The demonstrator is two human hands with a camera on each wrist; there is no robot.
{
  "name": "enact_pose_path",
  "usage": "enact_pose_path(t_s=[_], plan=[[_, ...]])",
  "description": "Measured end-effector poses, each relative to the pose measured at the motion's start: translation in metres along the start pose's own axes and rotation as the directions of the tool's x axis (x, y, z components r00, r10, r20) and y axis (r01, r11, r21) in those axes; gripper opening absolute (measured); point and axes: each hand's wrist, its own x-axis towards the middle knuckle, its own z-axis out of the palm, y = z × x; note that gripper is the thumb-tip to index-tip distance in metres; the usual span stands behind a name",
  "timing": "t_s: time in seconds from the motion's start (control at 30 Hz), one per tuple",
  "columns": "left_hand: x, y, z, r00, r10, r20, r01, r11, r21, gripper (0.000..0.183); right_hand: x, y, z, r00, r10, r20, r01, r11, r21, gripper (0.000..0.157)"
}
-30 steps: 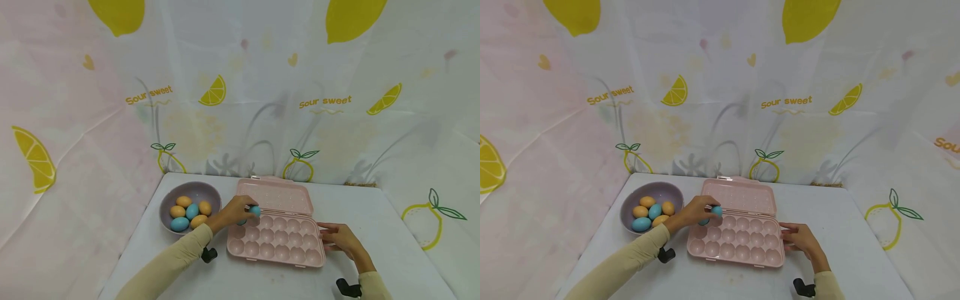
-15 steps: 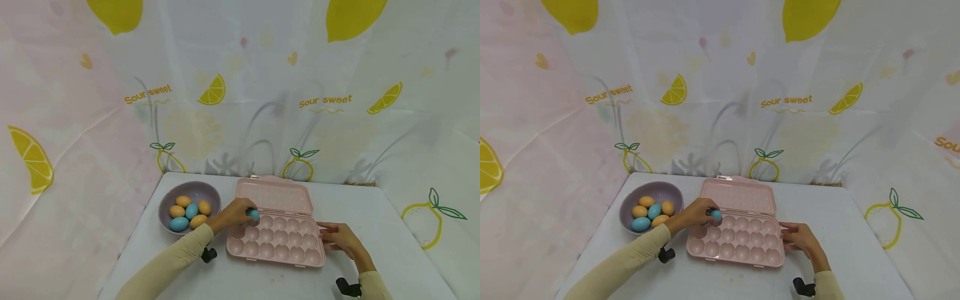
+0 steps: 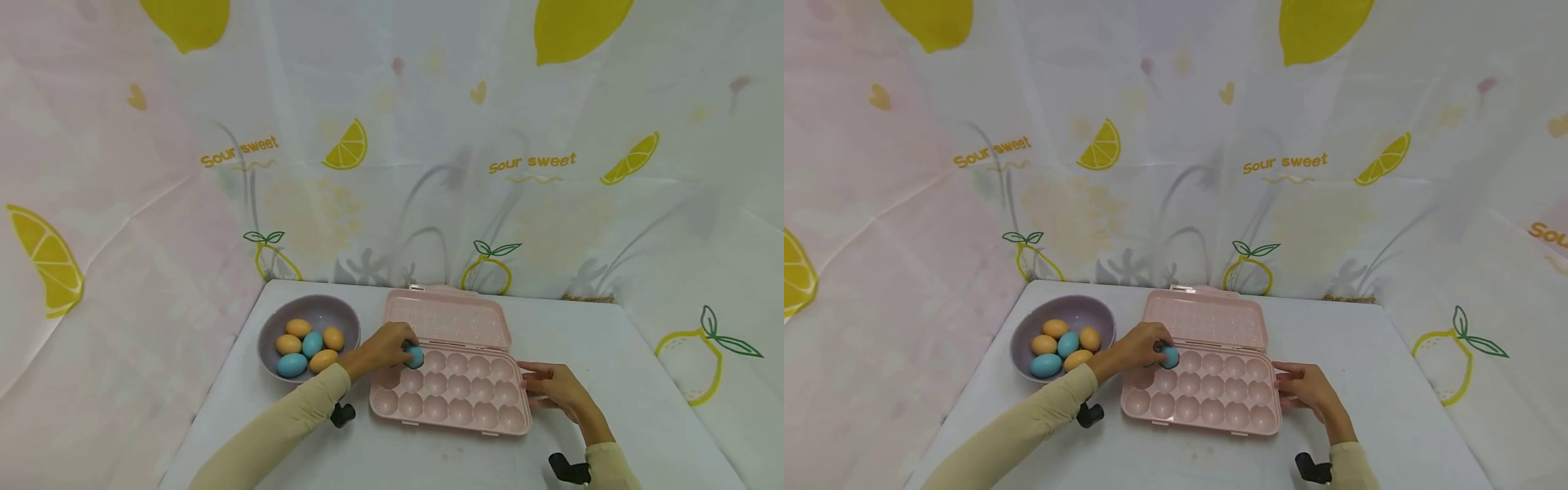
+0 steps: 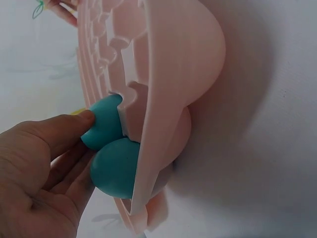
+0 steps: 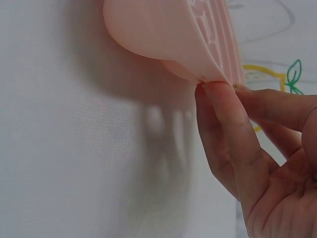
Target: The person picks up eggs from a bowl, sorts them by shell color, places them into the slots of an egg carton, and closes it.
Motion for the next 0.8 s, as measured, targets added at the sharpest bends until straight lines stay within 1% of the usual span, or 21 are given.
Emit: enact_pose_path(t_s=[0.17, 0.33, 0.43, 0.5, 0.67, 0.73, 0.8], plan=[[0.001, 0.001, -0.001, 1.000, -0.003, 0.002, 0.003, 1.000, -0.002, 0.020, 0.000, 0.000, 0.000, 1.000, -0.002, 0.001, 0.002, 1.000, -0.002, 0.052], [0.002, 0.003, -0.004, 1.000, -0.011, 0.007, 0.011, 1.000, -0.014, 0.025, 0.000, 0.000, -0.001, 1.000, 0.005, -0.002, -0.005, 1.000, -0.002, 0.052], [0.002, 0.005, -0.009, 1.000, -0.007, 0.000, 0.007, 1.000, -0.016, 0.027, 0.001, 0.001, -0.001, 1.000, 0.005, 0.000, -0.005, 1.000, -0.006, 0.052], [0.001, 0.006, -0.013, 1.000, 0.007, -0.013, -0.007, 1.000, -0.001, 0.028, 0.001, 0.001, -0.002, 1.000, 0.007, -0.002, -0.007, 1.000, -0.004, 0.052], [-0.002, 0.002, -0.021, 0.998, 0.041, -0.053, -0.039, 0.998, 0.042, 0.028, 0.003, 0.003, -0.002, 1.000, -0.001, -0.004, 0.001, 1.000, 0.003, 0.052], [-0.005, 0.000, -0.026, 0.998, 0.039, -0.055, -0.037, 0.998, 0.045, 0.027, 0.003, 0.003, -0.001, 1.000, -0.007, 0.001, 0.007, 1.000, 0.005, 0.052], [-0.011, -0.002, -0.033, 0.999, 0.019, -0.047, -0.017, 0.999, 0.041, 0.026, 0.004, 0.004, 0.000, 1.000, -0.006, 0.007, 0.006, 1.000, 0.009, 0.052]])
